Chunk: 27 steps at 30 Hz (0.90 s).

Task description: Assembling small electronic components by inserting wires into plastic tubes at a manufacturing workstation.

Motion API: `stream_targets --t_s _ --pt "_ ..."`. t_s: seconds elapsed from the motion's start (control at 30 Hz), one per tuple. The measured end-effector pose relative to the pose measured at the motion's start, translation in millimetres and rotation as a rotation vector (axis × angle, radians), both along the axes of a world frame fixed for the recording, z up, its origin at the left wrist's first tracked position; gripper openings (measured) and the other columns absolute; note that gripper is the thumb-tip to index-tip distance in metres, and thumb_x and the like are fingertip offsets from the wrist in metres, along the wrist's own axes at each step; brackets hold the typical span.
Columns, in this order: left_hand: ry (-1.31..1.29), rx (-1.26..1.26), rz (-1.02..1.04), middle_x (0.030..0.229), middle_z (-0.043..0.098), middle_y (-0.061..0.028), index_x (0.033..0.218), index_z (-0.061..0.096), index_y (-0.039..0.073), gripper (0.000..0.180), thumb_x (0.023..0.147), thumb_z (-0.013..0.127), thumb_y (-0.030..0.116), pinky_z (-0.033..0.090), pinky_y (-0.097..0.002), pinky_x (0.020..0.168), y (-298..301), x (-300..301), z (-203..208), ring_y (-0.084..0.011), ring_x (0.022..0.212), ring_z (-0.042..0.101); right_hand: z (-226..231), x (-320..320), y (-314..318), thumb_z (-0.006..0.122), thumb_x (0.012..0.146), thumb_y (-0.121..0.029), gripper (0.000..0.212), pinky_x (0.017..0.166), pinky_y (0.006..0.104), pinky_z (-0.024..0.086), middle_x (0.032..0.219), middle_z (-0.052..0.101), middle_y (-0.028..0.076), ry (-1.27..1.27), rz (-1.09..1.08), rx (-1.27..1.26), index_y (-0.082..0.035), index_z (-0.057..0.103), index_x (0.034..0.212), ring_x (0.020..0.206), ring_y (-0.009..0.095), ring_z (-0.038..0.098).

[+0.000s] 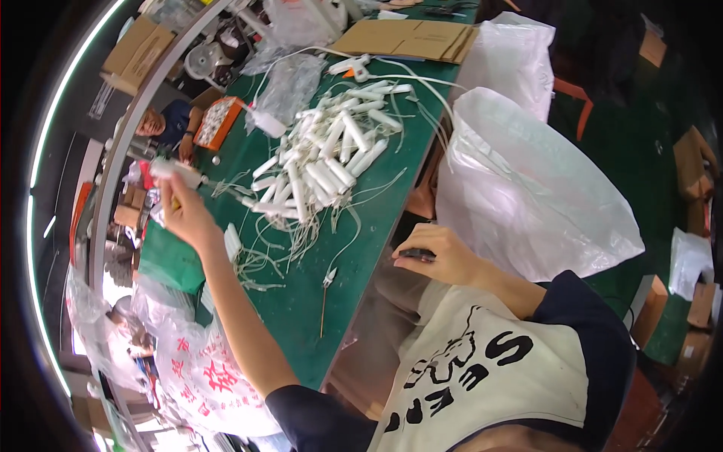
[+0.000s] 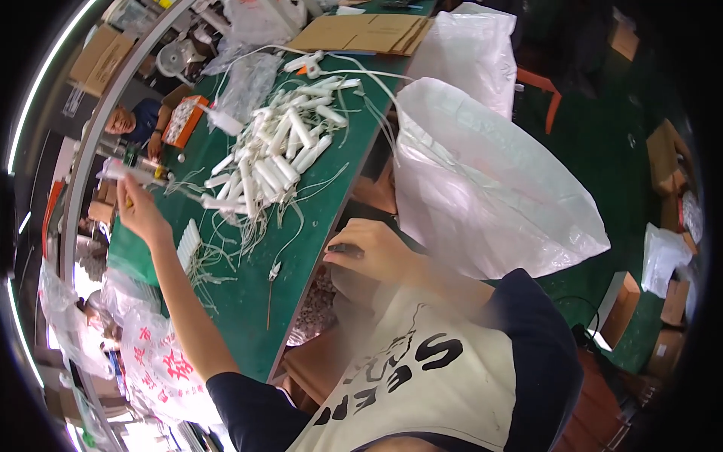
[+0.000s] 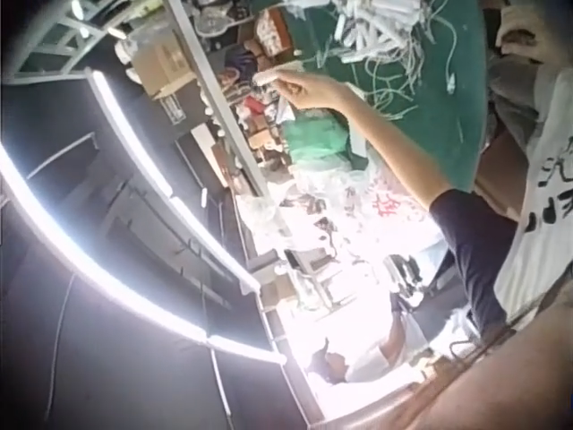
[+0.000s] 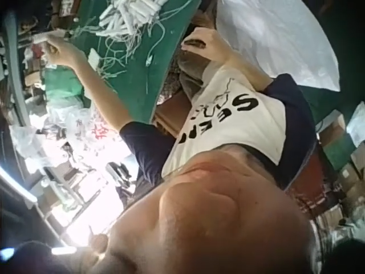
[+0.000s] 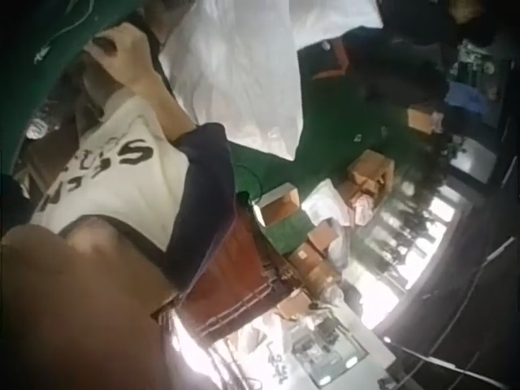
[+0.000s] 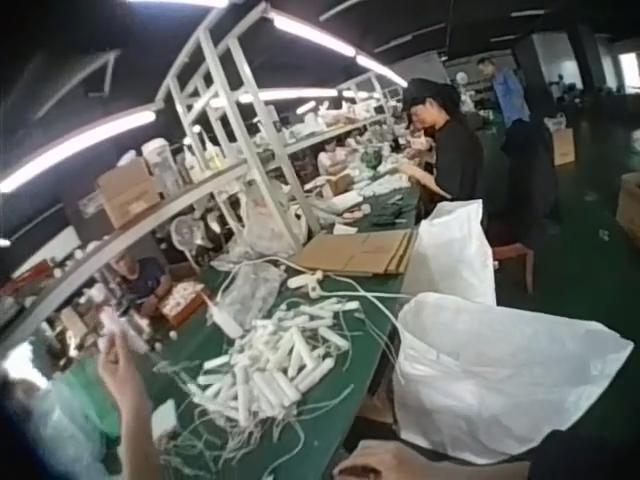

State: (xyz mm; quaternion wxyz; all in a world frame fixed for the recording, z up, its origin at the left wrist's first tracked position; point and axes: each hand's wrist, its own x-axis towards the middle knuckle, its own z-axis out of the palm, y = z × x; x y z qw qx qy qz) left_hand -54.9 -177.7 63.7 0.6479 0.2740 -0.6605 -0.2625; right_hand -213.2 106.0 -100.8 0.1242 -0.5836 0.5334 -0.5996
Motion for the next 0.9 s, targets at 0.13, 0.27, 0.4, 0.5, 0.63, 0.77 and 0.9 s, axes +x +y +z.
stream_targets --t_s 0.13,0.27,0.4,0.5,0.63,0.77,0.9 --pt "-0.417 0.045 0.013 0.066 0.046 0.0061 0.103 0.058 0.003 0.027 0.09 0.056 0.026 0.026 -0.0184 0.047 -10.5 12.7 -18.5 -0.0014 0.055 0.036 1.6 9.1 -2.2 0.071 0.073 -0.015 0.015 0.051 0.0277 0.042 0.07 0.059 0.008 -0.023 0.012 0.01 -0.003 0.066 0.082 0.06 0.018 0.054" --pt "-0.405 0.19 -0.068 0.066 0.048 0.0011 0.101 0.054 0.002 0.024 0.092 0.051 0.024 0.033 -0.0206 0.05 -3.9 22.7 -21.5 -0.0041 0.058 0.04 7.7 12.6 2.9 0.071 0.07 -0.005 0.012 0.054 0.0289 0.041 0.071 0.061 0.007 -0.026 0.041 0.096 -0.003 0.066 0.081 0.063 0.019 0.053" --pt "0.242 0.236 -0.44 0.062 0.042 0.0034 0.098 0.045 0.007 0.016 0.095 0.045 0.022 0.028 -0.0198 0.044 -0.6 16.6 -11.4 -0.0039 0.05 0.032 1.6 10.4 0.6 0.07 0.07 -0.004 0.011 0.055 0.0293 0.042 0.069 0.061 0.007 -0.037 0.019 0.042 -0.003 0.065 0.08 0.062 0.019 0.053" --pt "-0.165 0.233 -0.153 0.064 0.047 0.001 0.107 0.047 0.006 0.021 0.093 0.047 0.021 0.033 -0.0189 0.044 -11.8 22.9 -42.7 -0.0033 0.051 0.04 4.7 14.0 1.5 0.07 0.07 -0.004 0.011 0.057 0.0293 0.042 0.069 0.06 0.007 -0.033 0.037 0.075 -0.003 0.065 0.08 0.063 0.02 0.054" --pt "-0.685 0.225 -0.073 0.074 0.059 -0.0077 0.105 0.054 -0.002 0.031 0.089 0.052 0.024 0.041 -0.0266 0.057 -7.1 15.9 -80.5 -0.0112 0.063 0.05 -0.4 11.8 1.2 0.07 0.071 -0.005 0.011 0.058 0.029 0.042 0.069 0.06 0.008 -0.044 0.037 0.053 -0.003 0.065 0.08 0.064 0.02 0.054" --pt "-0.534 0.463 -0.036 0.069 0.055 -0.0037 0.1 0.055 -0.005 0.035 0.09 0.051 0.028 0.039 -0.0245 0.053 -17.5 6.2 -86.4 -0.0095 0.059 0.047 -1.6 8.9 2.5 0.07 0.072 -0.01 0.012 0.057 0.0289 0.043 0.07 0.061 0.008 -0.005 0.014 0.086 -0.003 0.065 0.081 0.064 0.02 0.055" --pt "-0.367 0.712 -0.213 0.062 0.042 0.0022 0.103 0.057 -0.002 0.035 0.09 0.051 0.03 0.033 -0.0217 0.044 -29.7 -14.2 -81.5 -0.0059 0.051 0.037 -3.6 3.8 4.2 0.069 0.073 -0.008 0.01 0.056 0.0286 0.041 0.068 0.059 0.008 -0.02 -0.011 0.118 -0.003 0.066 0.081 0.062 0.019 0.053"
